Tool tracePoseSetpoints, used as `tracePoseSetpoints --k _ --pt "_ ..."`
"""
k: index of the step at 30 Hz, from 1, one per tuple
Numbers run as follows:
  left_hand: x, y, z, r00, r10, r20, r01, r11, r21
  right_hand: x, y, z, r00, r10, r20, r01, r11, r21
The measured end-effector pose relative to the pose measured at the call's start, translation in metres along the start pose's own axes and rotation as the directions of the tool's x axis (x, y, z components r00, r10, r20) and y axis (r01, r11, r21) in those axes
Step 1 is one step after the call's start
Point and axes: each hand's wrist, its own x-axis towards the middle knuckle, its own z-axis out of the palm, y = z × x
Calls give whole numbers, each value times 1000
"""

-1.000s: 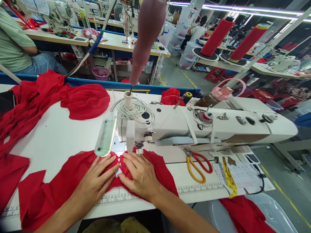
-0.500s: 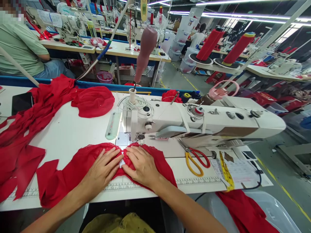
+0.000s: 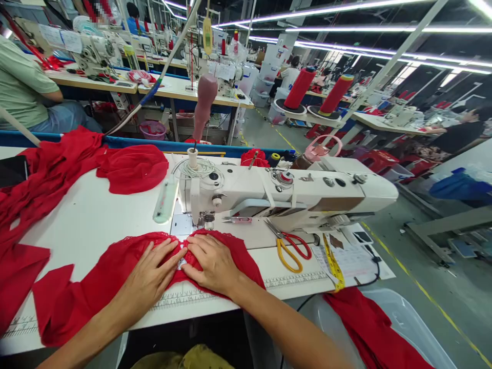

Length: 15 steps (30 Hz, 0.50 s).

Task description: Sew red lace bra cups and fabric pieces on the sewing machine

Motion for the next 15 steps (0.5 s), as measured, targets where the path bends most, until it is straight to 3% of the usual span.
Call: tracePoseSetpoints --k 4,7,10,13,15 --pt "-2 -2 5 1000 9 -14 -9 1000 21 1 -15 -17 998 -54 28 57 993 -106" --pt "-2 -2 6 1000 18 -22 -17 999 30 6 -38 -59 975 -216 -43 202 956 -212" --pt "0 0 3 1000 6 -11 -6 1000 26 26 -59 -124 872 -460 -164 366 838 -406" --pt "1 2 0 1000 -11 -2 11 1000 16 67 -67 -183 768 -572 -288 258 687 -679" --pt "1 3 -1 1000 -16 2 16 1000 13 102 -66 -208 838 -476 -269 217 741 -636"
